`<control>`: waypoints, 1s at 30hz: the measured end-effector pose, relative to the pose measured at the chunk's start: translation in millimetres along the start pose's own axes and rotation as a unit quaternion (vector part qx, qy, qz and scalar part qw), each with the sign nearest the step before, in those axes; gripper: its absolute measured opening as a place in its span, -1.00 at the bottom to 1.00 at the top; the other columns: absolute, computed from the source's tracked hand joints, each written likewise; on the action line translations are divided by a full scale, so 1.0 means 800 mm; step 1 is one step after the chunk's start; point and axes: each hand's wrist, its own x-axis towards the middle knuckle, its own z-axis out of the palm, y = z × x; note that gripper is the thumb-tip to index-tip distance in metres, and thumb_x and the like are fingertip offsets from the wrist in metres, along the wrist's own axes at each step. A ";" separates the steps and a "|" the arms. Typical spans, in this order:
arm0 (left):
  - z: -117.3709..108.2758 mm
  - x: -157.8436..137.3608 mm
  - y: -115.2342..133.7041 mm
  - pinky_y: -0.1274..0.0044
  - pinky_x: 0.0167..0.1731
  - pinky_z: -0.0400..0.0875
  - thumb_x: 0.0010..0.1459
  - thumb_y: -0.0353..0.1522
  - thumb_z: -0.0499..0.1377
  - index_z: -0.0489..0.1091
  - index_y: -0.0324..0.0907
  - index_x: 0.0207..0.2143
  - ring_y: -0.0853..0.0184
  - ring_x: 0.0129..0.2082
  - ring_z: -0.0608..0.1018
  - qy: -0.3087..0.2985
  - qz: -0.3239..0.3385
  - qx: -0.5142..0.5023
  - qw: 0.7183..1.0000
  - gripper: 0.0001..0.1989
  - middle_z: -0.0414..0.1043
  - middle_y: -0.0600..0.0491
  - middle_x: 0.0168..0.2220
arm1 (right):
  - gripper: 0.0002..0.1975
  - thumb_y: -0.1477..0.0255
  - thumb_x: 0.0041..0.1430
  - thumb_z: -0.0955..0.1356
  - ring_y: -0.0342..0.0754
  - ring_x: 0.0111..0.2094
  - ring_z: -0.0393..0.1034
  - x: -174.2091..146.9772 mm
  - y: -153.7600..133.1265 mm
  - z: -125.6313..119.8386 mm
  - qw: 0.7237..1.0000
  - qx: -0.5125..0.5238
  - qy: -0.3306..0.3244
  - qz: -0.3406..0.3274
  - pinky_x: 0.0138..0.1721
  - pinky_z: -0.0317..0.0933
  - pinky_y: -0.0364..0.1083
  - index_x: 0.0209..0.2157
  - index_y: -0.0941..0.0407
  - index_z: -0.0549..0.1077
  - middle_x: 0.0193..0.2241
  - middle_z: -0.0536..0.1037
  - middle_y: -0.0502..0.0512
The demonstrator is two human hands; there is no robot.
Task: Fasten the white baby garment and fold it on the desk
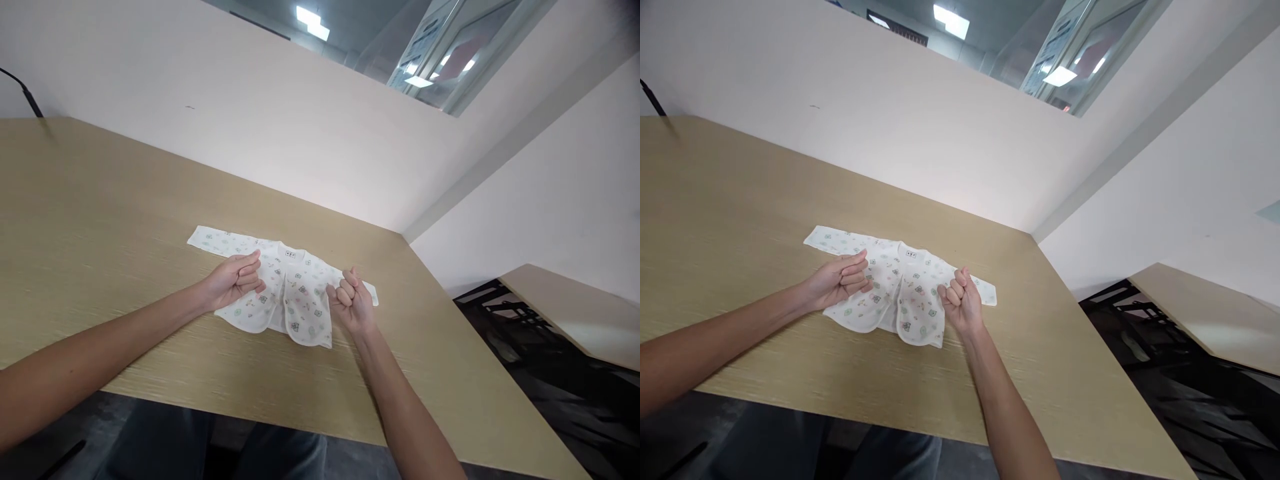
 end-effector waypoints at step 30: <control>0.010 -0.007 0.000 0.14 0.27 0.13 0.38 0.10 -0.09 -0.06 0.08 0.46 0.02 0.32 0.31 -0.071 0.031 -0.164 0.983 -0.29 0.20 -0.09 0.36 | -0.18 -0.30 0.18 0.12 0.14 0.35 0.17 -0.016 0.006 0.053 0.997 0.046 -0.054 0.035 0.36 -0.05 0.27 0.32 -0.19 0.28 0.31 0.34 0.08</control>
